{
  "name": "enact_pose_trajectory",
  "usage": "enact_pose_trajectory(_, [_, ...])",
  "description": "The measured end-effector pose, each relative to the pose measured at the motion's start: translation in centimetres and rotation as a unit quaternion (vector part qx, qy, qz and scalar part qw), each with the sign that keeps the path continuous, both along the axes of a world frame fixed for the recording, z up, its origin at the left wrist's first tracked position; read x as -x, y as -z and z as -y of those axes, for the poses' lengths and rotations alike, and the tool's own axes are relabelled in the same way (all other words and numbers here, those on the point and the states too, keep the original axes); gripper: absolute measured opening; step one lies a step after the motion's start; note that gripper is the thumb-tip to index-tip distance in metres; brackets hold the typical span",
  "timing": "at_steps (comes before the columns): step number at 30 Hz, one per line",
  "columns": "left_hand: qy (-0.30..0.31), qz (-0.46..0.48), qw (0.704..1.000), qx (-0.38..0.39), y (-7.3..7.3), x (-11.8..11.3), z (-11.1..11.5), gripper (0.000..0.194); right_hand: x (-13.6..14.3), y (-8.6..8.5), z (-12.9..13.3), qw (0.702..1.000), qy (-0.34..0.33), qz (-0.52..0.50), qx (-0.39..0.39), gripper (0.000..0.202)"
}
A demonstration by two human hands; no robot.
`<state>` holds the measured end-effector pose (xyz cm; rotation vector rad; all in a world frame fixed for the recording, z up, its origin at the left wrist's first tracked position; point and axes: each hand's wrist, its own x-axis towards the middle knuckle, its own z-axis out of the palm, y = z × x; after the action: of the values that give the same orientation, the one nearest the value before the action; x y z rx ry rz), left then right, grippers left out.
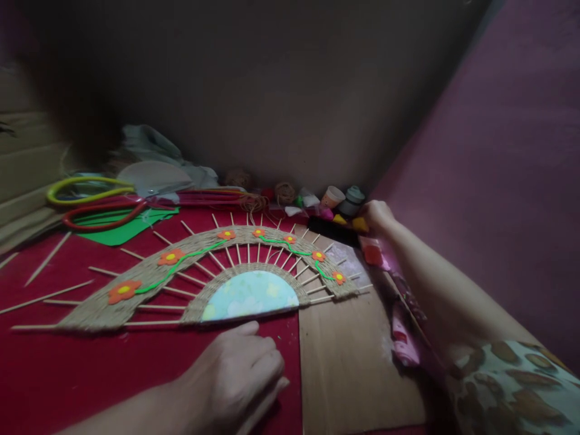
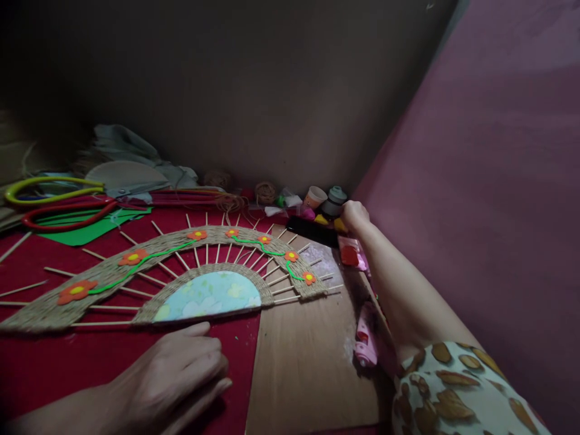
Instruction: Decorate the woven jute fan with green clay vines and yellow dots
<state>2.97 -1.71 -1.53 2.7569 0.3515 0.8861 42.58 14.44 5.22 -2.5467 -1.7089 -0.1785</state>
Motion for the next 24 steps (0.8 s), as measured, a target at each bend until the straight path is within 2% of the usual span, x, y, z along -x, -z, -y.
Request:
enact_pose_trajectory(3, [-0.003, 0.004, 1.0, 0.003, 0.0, 0.0, 0.0, 0.02, 0.2, -0.2, 0.0, 1.0, 0.014, -0.007, -0.001, 0.025])
enact_pose_trajectory(13, [0.008, 0.025, 1.0, -0.009, 1.1, 0.0, -0.3, 0.019, 1.1, -0.3, 0.8, 0.999, -0.005, -0.04, -0.02, 0.026])
enact_pose_trajectory(20, [-0.01, 0.001, 1.0, -0.001, 0.7, 0.2, 0.0, 0.02, 3.4, 1.4, -1.5, 0.998, -0.045, -0.045, 0.016, 0.03])
enact_pose_trajectory(24, [-0.029, -0.001, 1.0, -0.006, 0.4, 0.4, 0.2, 0.019, 4.9, 2.4, -2.4, 0.995, -0.056, -0.083, 0.019, 0.03])
